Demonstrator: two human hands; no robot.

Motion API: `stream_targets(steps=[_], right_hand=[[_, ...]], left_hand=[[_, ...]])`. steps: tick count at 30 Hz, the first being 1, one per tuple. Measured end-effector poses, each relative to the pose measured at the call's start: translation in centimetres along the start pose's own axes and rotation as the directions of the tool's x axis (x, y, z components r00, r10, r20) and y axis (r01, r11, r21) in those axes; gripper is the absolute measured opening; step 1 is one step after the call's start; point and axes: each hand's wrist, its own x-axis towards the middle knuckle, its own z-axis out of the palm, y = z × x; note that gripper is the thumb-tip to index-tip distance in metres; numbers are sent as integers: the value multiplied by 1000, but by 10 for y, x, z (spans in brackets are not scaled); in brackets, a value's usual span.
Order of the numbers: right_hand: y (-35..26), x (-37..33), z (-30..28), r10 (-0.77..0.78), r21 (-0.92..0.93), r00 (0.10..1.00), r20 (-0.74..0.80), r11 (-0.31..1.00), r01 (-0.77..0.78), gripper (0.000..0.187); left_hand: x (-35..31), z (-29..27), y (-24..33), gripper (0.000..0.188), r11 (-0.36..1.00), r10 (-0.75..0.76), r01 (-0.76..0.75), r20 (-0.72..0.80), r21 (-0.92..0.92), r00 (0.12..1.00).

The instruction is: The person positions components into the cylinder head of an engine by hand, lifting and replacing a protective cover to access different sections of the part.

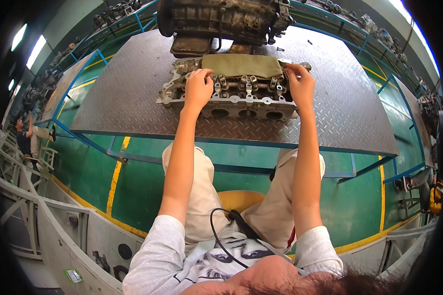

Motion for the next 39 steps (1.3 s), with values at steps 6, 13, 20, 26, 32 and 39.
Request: stream_targets(steps=[6, 13, 20, 26, 32, 39], right_hand=[[14, -2, -3, 17, -117, 999, 37, 993, -12, 17], [10, -11, 8, -157, -412, 975, 158, 887, 210, 12], [19, -14, 17, -214, -429, 961, 176, 862, 270, 14], [18, -15, 21, -214, -440, 960, 181, 855, 273, 14], [16, -16, 24, -168, -479, 975, 143, 851, 216, 13], [6, -15, 32, -42, -522, 999, -3, 852, 34, 19]], left_hand=[[-2, 3, 6, 18, 1000, -14, 15, 58, -14, 998], [-2, 3, 9, 19, 1000, -7, 7, 64, 1, 998], [-3, 4, 8, 23, 1000, 2, -1, 57, -18, 998], [-5, 4, 5, 32, 999, 20, -24, 133, 25, 991], [-5, -1, 9, 38, 999, 14, -20, 206, 26, 978], [-4, 3, 5, 37, 997, 12, -24, 154, 73, 988]])
